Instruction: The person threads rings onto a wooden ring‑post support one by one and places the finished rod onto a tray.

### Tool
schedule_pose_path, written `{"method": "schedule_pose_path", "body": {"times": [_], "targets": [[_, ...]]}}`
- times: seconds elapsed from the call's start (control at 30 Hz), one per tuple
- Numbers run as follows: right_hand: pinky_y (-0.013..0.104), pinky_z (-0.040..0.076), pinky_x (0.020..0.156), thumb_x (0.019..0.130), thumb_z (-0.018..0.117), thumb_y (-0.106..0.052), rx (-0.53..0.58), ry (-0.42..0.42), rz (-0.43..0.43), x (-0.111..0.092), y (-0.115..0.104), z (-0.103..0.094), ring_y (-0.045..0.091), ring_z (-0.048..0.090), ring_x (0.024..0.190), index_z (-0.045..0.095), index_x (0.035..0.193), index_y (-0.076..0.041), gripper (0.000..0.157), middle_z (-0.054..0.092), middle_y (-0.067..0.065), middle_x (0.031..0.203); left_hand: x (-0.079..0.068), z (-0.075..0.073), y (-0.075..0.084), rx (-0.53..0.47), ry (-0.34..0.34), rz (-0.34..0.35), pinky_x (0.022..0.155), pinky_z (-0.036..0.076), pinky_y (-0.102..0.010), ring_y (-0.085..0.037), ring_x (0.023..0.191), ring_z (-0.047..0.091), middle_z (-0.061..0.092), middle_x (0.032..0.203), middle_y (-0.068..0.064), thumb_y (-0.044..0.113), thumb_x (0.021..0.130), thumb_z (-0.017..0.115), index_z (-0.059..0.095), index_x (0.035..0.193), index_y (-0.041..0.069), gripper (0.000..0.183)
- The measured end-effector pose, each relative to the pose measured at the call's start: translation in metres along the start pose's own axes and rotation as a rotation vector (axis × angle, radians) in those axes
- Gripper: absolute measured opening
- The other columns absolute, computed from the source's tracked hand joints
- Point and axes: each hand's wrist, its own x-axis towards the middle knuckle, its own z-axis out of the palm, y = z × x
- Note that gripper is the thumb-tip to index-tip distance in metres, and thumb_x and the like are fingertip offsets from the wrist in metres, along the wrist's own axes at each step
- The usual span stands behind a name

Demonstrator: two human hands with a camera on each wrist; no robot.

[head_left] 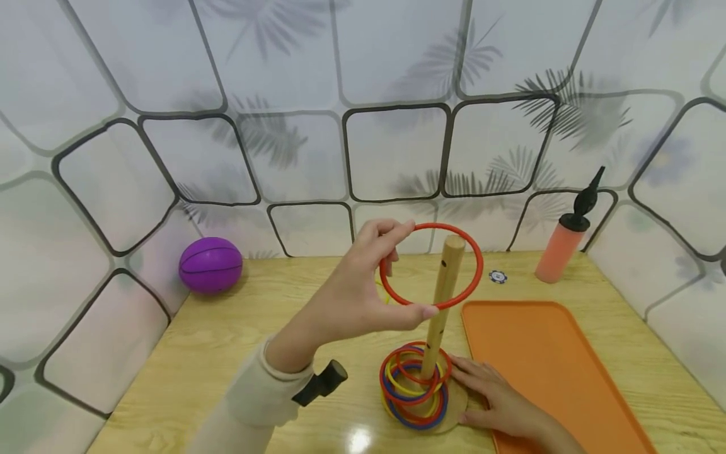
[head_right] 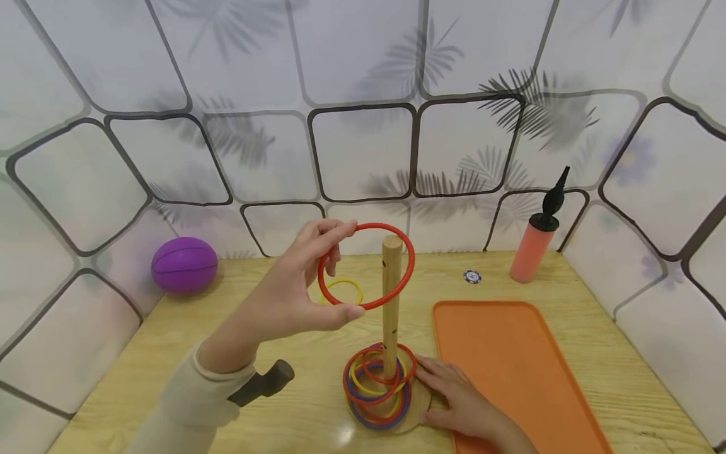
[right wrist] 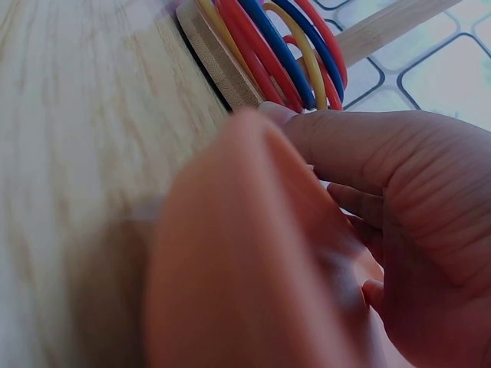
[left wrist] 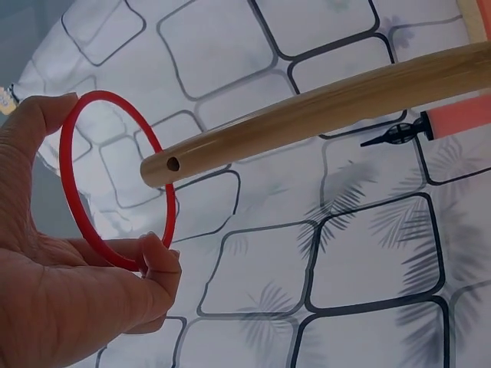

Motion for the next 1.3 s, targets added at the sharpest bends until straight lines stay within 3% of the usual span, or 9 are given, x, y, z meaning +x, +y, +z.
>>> {"method": "schedule_pose_path", "body": {"times": [0.33, 0.57, 0.67, 0.8, 0.9, 1.07, 1.3], "targets": [[0.012, -0.004, 0.107, 0.081, 0.073, -0.032, -0.014, 0.023, -0.018, 0.001, 0.001, 0.002, -0.001, 0.015, 0.138, 0.049, 0.137, -0.003, 0.068, 0.040, 0.016, 0.144, -0.003, 0.018, -0.008, -0.001, -0.069, -0.104, 0.069, 0.039, -0.027, -0.016, 0.090, 0.040, 0.038, 0.118, -0.004, 0.024, 0.067, 0.085, 0.042, 0.141, 0.003, 0.088], [0.012, -0.004, 0.107, 0.081, 0.073, -0.031, -0.017, 0.035, -0.044, 0.002, 0.000, -0.001, -0.003, 0.014, 0.138, 0.048, 0.138, -0.004, 0.068, 0.036, 0.007, 0.149, -0.013, 0.026, -0.021, -0.009, -0.098, -0.146, 0.081, 0.041, -0.031, -0.016, 0.101, 0.040, 0.037, 0.127, -0.004, 0.025, 0.068, 0.085, 0.042, 0.142, 0.006, 0.088], [0.012, -0.004, 0.107, 0.081, 0.073, -0.032, -0.028, 0.045, -0.044, 0.001, 0.000, -0.001, 0.001, 0.017, 0.137, 0.048, 0.138, -0.006, 0.068, 0.037, 0.005, 0.149, -0.019, 0.031, -0.030, -0.023, -0.105, -0.173, 0.091, 0.041, -0.037, -0.017, 0.112, 0.040, 0.037, 0.131, -0.003, 0.026, 0.068, 0.085, 0.042, 0.142, 0.006, 0.088], [0.012, -0.003, 0.107, 0.081, 0.073, -0.033, -0.023, 0.042, -0.019, 0.000, -0.001, 0.000, 0.003, 0.020, 0.137, 0.050, 0.137, -0.006, 0.067, 0.040, 0.012, 0.145, -0.028, 0.039, -0.044, -0.036, -0.113, -0.190, 0.100, 0.037, -0.044, -0.020, 0.123, 0.036, 0.037, 0.135, -0.004, 0.026, 0.068, 0.085, 0.042, 0.142, 0.006, 0.088], [0.011, -0.004, 0.106, 0.083, 0.071, -0.032, 0.006, 0.011, -0.008, 0.000, -0.001, 0.000, -0.001, 0.016, 0.137, 0.049, 0.138, -0.004, 0.065, 0.039, 0.012, 0.146, -0.035, 0.045, -0.054, -0.036, -0.125, -0.203, 0.099, 0.036, -0.045, -0.021, 0.123, 0.034, 0.037, 0.136, -0.005, 0.027, 0.068, 0.084, 0.042, 0.143, 0.007, 0.088], [0.009, -0.006, 0.105, 0.086, 0.069, -0.035, 0.025, -0.021, 0.030, -0.001, 0.000, -0.001, -0.006, 0.011, 0.136, 0.047, 0.139, -0.005, 0.065, 0.032, 0.003, 0.151, -0.047, 0.057, -0.070, -0.048, -0.151, -0.234, 0.097, 0.037, -0.044, -0.021, 0.122, 0.033, 0.037, 0.138, -0.005, 0.028, 0.069, 0.084, 0.040, 0.144, 0.009, 0.089], [0.008, -0.006, 0.105, 0.085, 0.068, -0.038, 0.030, -0.031, 0.062, 0.000, -0.001, -0.002, -0.004, 0.012, 0.136, 0.045, 0.141, -0.009, 0.067, 0.027, -0.006, 0.152, -0.061, 0.069, -0.091, -0.053, -0.216, -0.305, 0.098, 0.036, -0.046, -0.022, 0.123, 0.031, 0.035, 0.138, -0.006, 0.030, 0.072, 0.081, 0.039, 0.145, 0.009, 0.087]]}}
